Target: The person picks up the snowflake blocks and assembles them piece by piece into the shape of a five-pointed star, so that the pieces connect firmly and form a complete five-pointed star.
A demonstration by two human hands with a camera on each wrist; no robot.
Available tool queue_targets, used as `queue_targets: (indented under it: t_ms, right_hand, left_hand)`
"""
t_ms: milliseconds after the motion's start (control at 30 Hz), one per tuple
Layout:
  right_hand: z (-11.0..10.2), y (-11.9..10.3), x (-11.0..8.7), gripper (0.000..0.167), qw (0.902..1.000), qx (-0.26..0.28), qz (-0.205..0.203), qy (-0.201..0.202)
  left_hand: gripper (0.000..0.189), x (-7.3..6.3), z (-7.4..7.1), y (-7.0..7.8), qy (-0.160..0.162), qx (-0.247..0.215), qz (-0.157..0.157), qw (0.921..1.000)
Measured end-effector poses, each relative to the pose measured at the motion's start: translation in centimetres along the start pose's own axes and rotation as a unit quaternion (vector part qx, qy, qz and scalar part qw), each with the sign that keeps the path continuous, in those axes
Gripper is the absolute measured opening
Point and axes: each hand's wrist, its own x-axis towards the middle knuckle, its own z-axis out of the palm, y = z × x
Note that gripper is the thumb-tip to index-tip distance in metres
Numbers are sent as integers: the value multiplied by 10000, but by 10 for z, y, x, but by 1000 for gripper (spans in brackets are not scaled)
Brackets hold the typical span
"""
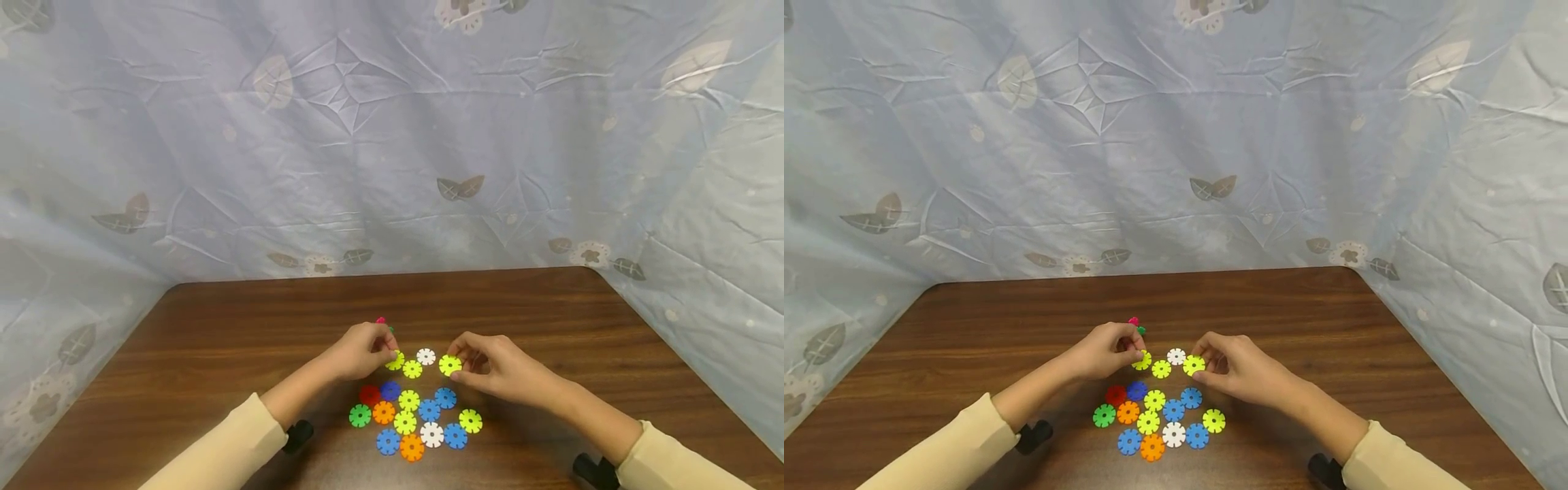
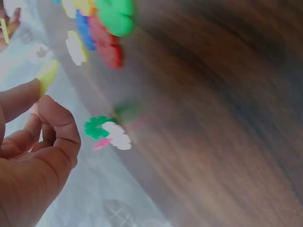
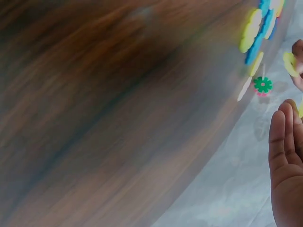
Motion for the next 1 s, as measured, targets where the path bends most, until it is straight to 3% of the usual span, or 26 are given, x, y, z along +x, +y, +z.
queue_targets:
  t_ms: [300,633,867,1000]
  right_hand:
    - [5,-14,9,20,9984,352,8,435]
    - [10,-26,15,20,9979,463,11,456]
    - [12,-30,17,18,9975,545,92,438]
    - [12,-31,17,18,9966,687,167,416]
  left_hand:
    - [14,-14,-1,18,198,-695,374,9967]
    - [9,-23,4,28,489,-417,812,9946]
    - [8,-24,7,31,359,-1001,667,9921]
    - [9,-25,9,30,407,-1768,414,9825]
